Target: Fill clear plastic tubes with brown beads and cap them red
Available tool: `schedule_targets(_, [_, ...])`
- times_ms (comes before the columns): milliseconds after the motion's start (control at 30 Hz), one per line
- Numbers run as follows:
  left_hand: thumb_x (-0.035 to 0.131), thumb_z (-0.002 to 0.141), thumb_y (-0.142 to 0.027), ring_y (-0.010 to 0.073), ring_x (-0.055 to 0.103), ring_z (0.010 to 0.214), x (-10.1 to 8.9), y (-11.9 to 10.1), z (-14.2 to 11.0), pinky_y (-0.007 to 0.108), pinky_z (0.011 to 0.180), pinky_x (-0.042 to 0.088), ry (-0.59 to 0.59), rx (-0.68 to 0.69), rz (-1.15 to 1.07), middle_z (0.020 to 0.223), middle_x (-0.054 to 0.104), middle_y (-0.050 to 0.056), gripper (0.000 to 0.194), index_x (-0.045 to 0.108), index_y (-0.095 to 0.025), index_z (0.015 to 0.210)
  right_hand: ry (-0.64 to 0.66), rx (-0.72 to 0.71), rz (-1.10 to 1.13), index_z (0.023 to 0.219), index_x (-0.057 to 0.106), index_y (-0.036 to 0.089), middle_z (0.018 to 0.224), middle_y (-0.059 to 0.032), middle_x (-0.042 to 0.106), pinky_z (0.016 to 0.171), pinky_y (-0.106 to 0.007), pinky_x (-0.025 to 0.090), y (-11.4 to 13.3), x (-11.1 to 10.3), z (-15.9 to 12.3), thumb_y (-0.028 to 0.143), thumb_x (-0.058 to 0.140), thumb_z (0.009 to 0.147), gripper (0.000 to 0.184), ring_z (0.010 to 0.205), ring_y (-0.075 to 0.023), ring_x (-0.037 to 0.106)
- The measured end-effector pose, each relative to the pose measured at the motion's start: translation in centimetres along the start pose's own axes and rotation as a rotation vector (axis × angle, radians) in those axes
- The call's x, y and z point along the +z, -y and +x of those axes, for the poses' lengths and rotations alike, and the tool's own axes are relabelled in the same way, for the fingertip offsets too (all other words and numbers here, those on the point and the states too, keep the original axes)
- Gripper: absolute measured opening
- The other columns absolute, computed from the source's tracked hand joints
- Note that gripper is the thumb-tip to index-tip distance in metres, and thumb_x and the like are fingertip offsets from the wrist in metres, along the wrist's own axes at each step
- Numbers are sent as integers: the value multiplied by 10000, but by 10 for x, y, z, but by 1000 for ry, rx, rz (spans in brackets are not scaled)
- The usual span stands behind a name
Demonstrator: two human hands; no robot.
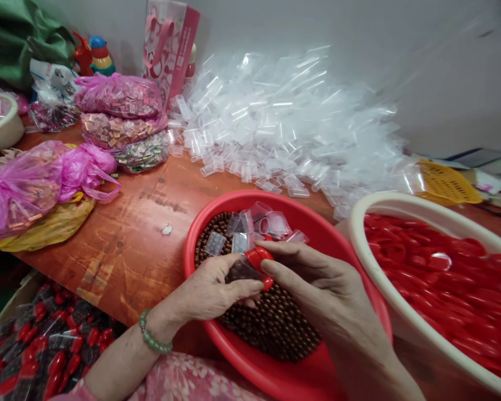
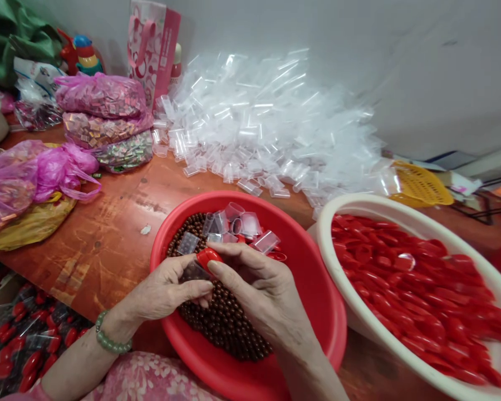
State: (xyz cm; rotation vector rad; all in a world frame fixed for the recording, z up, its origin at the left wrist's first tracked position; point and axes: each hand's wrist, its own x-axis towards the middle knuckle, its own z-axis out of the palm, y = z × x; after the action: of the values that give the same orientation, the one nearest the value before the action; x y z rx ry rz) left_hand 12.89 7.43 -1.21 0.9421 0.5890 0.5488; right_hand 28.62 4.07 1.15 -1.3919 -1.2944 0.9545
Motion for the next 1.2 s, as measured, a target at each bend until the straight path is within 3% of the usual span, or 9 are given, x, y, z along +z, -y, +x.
schedule_targets(133, [715, 734, -432, 73, 476, 576, -1, 1, -1, 224, 576, 387, 8, -9, 14, 658, 534, -34, 337, 545, -147, 793, 20, -56, -143, 980, 751, 263, 895, -25, 772, 688, -254, 603, 0, -1, -1, 323, 715, 804, 190, 766, -175, 730])
schedule_targets(333, [614, 810, -314, 89, 467, 612, -3, 6, -1, 242, 587, 355, -18, -6, 148, 676, 520, -26, 181, 533, -152, 803, 56, -149, -244, 1023, 746, 321, 919, 16, 776, 735, -200, 580, -3, -6, -3, 243, 703, 811, 230, 780, -135, 728])
schedule_targets(667, [586, 802, -256, 84, 420, 596, 0, 4, 1, 230, 568, 334, -15, -43, 224, 650, 472, -42, 147, 496, -165, 729, 30, 47, -103, 909, 777, 289, 831, -11, 776, 644, -238, 605, -1, -7, -2, 311, 759, 746, 165, 715, -173, 728])
schedule_targets(800, [601, 786, -288, 89, 381, 595, -2, 6, 3, 227, 546, 296, 3, -18, 245, 638, 424, -46, 199, 470, -179, 684, 5, 84, -55, 877, 782, 299, 796, -11, 772, 595, -258, 607, -4, -7, -2, 330, 775, 725, 156, 680, -180, 721])
schedule_targets(967, [585, 790, -287, 99, 382, 607, -2, 7, 4, 229, 552, 296, 5, -28, 268, 652, 422, -38, 181, 484, -179, 686, 2, 96, -116, 878, 783, 292, 826, -17, 781, 638, -285, 621, -5, -9, -4, 326, 780, 718, 164, 709, -194, 730])
schedule_targets(1067, [579, 791, -270, 109, 396, 625, -2, 7, 4, 234, 570, 310, -5, -32, 282, 661, 431, -34, 150, 510, -175, 698, 15, -1, -209, 912, 775, 297, 849, -6, 783, 675, -290, 626, -5, -8, -6, 298, 754, 749, 165, 729, -194, 737])
schedule_targets(1200, [594, 785, -256, 111, 410, 621, -2, 7, 3, 236, 582, 316, 13, -65, 265, 664, 458, -37, 140, 509, -180, 703, 26, -247, -420, 1020, 730, 299, 913, -1, 771, 734, -288, 617, -9, -8, -14, 229, 678, 829, 209, 769, -181, 732])
